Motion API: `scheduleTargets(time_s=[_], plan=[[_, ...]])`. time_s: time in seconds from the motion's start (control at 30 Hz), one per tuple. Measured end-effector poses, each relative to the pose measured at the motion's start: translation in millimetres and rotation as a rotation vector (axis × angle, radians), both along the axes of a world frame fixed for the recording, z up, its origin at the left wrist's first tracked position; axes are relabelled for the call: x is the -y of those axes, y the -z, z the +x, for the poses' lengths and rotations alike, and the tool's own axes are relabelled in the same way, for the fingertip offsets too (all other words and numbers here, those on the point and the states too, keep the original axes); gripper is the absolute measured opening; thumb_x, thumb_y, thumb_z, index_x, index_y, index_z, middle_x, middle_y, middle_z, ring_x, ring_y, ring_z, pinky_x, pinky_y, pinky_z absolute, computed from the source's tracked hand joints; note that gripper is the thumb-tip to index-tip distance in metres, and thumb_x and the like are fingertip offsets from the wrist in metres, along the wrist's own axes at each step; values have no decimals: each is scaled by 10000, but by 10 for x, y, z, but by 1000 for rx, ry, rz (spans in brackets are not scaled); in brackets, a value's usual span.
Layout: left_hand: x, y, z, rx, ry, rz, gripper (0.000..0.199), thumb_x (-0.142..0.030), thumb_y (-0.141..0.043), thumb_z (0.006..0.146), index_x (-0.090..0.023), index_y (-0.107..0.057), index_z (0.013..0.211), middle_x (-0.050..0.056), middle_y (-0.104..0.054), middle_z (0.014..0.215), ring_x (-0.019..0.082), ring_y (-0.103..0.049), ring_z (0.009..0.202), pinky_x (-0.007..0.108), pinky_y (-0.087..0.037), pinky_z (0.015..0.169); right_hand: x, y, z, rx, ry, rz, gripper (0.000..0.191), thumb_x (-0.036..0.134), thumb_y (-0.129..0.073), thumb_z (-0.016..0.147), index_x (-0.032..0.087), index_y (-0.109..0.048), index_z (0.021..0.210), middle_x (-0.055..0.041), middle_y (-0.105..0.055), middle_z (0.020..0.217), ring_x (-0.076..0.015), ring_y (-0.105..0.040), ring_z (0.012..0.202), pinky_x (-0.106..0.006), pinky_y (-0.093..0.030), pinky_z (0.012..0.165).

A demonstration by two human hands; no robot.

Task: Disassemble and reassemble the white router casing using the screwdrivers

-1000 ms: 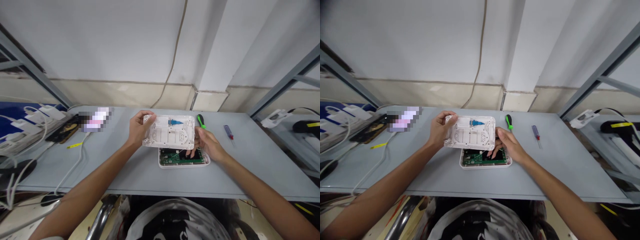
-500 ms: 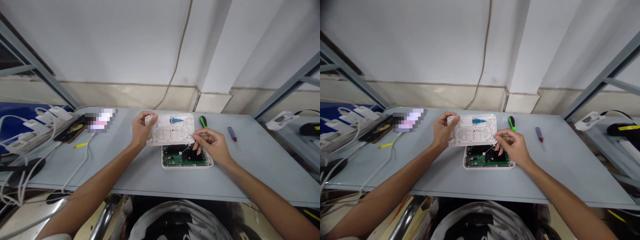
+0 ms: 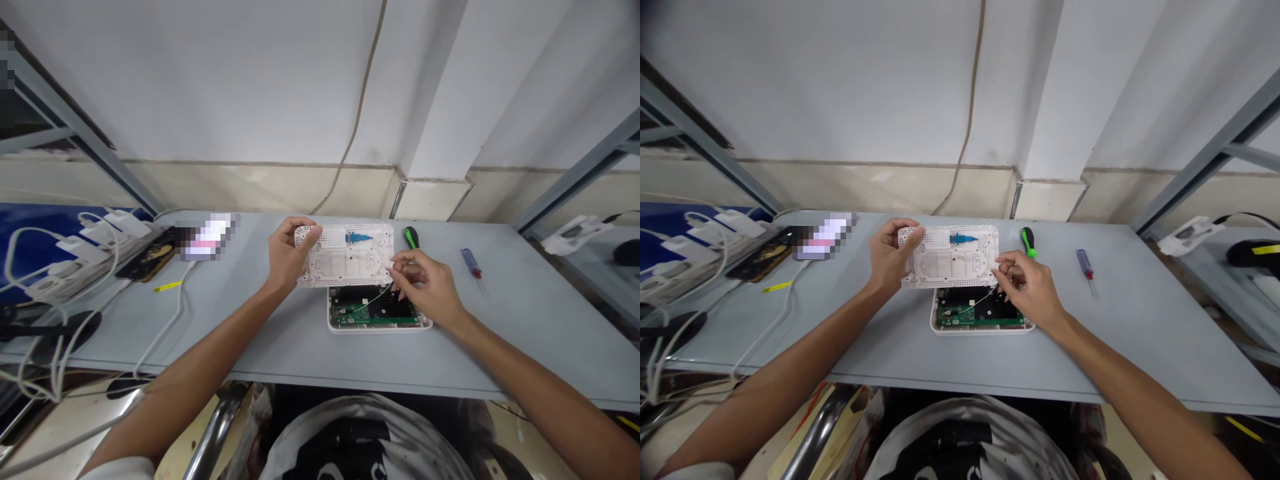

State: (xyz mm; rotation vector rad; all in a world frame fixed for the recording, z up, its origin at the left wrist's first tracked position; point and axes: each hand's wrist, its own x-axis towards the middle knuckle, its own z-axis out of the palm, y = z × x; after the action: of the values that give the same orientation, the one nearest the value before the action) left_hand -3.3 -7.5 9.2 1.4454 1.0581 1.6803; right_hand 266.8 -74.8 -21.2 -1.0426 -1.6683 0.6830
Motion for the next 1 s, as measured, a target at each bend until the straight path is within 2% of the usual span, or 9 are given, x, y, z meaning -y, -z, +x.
scheduleTargets(time_s=[0.17, 0.27, 0.4, 0.47, 0.53, 0.6, 0.73, 0.87, 1.0], plan=[[-41, 26, -5, -38, -8, 28, 375, -515, -869, 783, -203, -701, 905, 24, -715, 860, 134, -647, 717, 273, -527, 620, 19, 33, -20, 15, 38, 52, 164, 331, -707, 970, 235, -681, 1101, 31, -632, 745, -133, -674, 561, -259, -592, 483], [69, -109, -18, -124, -53, 88, 339, -492, -838, 831, -194, -704, 918, 26, -718, 877, 140, -664, 756, 273, -520, 632, 31, 51, -62, -13, 40, 6, 192, 359, -727, 954, 245, -671, 1098, 31, -639, 755, -143, -674, 555, -267, -580, 471], [599, -530, 157, -439, -171, 250, 193, -372, -823, 882, -205, -725, 882, 20, -725, 863, 151, -671, 789, 278, -521, 657, -72, -58, -6, -258, 49, -67, 251, 427, -714, 956, 260, -629, 1122, 30, -664, 762, -156, -666, 582, -274, -560, 488], [913, -692, 368, -458, -260, 307, 110, -285, -814, 897, -221, -728, 921, 11, -724, 861, 146, -676, 769, 276, -520, 628, -173, -142, 112, -379, 14, -111, 335, 497, -737, 920, 266, -638, 1142, 4, -704, 852, -184, -700, 718, -301, -589, 587], [1138, -755, 594, -434, -267, 381, 114, -236, -824, 882, -247, -733, 949, 14, -732, 885, 170, -701, 794, 305, -555, 639, -265, -192, 264, -421, -135, -268, 431, 609, -735, 877, 256, -679, 1117, -40, -744, 988, -229, -724, 895, -352, -615, 743], [1236, -742, 756, -437, -239, 416, 161, -176, -819, 879, -272, -736, 979, 11, -734, 903, 174, -707, 801, 321, -572, 640, -318, -196, 406, -417, -315, -492, 539, 742, -634, 876, 231, -715, 1026, -78, -768, 1002, -279, -737, 965, -420, -609, 866], [1148, -657, 809, -505, -168, 552, 199, -160, -859, 842, -254, -739, 971, -7, -750, 885, 155, -707, 793, 316, -584, 687, -323, -162, 571, -418, -596, -775, 711, 892, -508, 813, 218, -715, 907, -84, -772, 855, -331, -760, 948, -493, -573, 974], [944, -644, 713, -538, -74, 719, 153, -208, -853, 861, -252, -751, 966, -8, -767, 898, 159, -725, 810, 314, -587, 709, -287, -189, 619, -352, -822, -839, 735, 867, -509, 821, 191, -697, 1040, -106, -790, 1015, -337, -722, 1133, -464, -514, 1053], [706, -759, 646, -636, 73, 717, 101, -269, -833, 885, -247, -761, 952, 20, -781, 907, 175, -735, 818, 324, -581, 714, -182, -252, 598, -330, -960, -863, 806, 845, -554, 808, 173, -609, 1248, -147, -769, 1173, -390, -665, 1251, -530, -482, 1079]])
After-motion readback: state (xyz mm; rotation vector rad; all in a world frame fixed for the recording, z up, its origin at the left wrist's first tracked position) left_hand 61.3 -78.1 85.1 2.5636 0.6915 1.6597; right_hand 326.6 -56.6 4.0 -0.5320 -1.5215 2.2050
